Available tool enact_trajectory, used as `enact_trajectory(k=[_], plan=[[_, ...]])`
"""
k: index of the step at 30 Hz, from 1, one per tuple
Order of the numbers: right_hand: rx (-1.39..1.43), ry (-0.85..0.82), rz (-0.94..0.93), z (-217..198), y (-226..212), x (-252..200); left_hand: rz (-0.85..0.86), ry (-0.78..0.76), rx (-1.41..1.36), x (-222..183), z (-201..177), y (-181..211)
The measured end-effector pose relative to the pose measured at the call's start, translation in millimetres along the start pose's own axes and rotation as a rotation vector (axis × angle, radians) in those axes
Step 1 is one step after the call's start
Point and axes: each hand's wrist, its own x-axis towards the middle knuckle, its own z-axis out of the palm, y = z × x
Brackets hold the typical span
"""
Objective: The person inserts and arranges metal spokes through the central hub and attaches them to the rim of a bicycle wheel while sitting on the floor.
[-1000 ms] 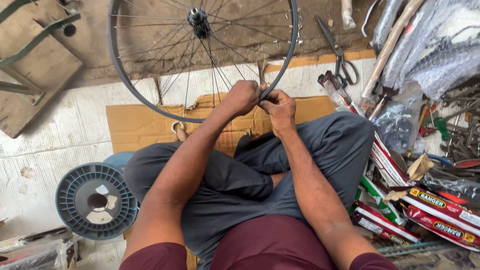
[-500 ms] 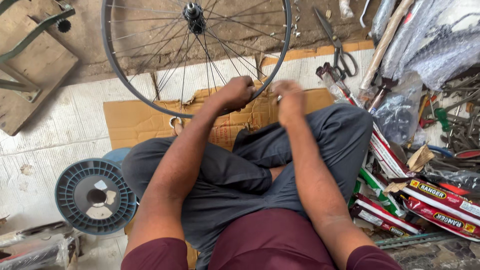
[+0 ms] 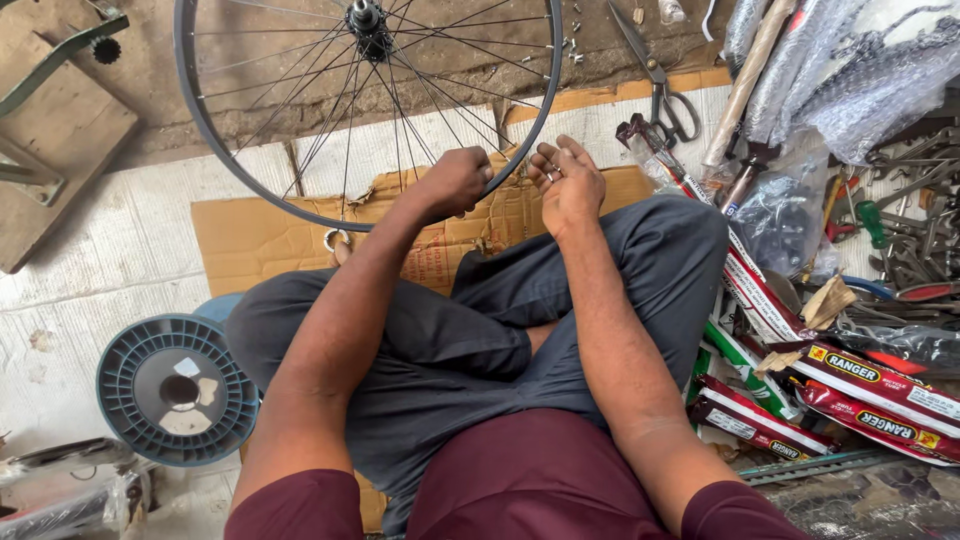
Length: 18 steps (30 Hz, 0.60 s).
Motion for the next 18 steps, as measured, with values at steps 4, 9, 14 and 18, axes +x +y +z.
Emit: enact_trajectory(k=[4, 9, 14, 18], plan=[[-0.013, 0.023, -0.061, 1.8, 2.4, 0.7, 0.164, 0.192, 0.428, 1.0, 11.6, -0.4], [-0.066, 0.076, -0.086, -12.1, 14.8, 14.7, -0.099, -0.013, -0.015, -13.3, 0.1, -0.6], [-0.079, 0.015, -0.012, -14.0, 28.3, 26.7, 0.112, 0.148, 0.324, 3.3, 16.4, -23.7], [-0.134, -0.025, 0.060, -6.1, 31.3, 21.2, 0.014, 0.262, 0.461, -8.0, 17.2, -18.9]])
